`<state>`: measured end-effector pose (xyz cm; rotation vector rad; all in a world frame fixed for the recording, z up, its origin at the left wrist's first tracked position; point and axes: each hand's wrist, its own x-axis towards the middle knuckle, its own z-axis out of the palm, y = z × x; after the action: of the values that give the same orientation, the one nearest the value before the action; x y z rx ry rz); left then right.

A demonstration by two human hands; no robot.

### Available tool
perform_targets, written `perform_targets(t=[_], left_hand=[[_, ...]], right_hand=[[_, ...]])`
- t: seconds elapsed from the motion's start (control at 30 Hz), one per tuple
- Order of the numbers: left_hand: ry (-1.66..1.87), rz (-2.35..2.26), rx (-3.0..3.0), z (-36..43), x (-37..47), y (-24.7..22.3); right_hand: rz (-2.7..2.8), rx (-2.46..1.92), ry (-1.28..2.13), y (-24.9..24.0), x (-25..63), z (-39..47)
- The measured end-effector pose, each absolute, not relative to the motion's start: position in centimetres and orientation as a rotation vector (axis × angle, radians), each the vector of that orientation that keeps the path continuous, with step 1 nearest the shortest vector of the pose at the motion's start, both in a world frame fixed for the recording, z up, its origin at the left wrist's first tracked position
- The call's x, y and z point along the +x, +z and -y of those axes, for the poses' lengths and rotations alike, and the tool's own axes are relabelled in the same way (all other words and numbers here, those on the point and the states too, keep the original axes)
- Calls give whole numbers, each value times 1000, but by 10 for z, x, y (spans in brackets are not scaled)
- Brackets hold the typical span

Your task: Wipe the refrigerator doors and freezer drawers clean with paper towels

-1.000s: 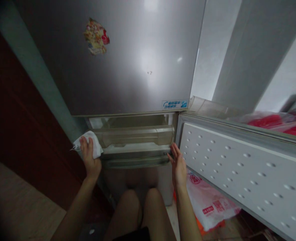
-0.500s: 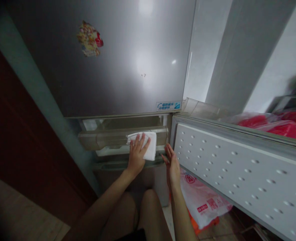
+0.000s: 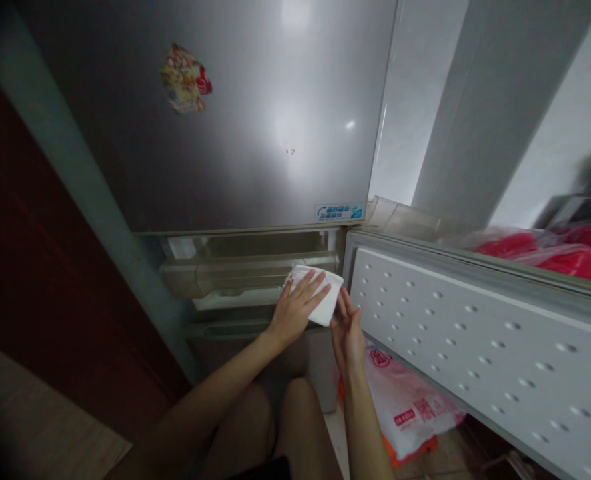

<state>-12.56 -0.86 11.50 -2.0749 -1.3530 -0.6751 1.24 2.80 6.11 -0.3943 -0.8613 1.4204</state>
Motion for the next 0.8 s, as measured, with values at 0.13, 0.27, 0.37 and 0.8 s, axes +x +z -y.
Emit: perform_targets(t=[0.13, 0.27, 0.37, 0.8], left_hand=[[-792, 1489, -1940, 33, -164, 106], [-1047, 1512, -1662, 63, -228, 95], [-1184, 1553, -1442, 85, -278, 88], [-1244, 1469, -1395, 62, -265, 64]], right_hand=[[908, -428, 1400, 61, 17, -28], [921, -440, 1387, 63, 17, -28], [946, -452, 1348, 65, 15, -26], [997, -450, 1288, 63, 5, -20]])
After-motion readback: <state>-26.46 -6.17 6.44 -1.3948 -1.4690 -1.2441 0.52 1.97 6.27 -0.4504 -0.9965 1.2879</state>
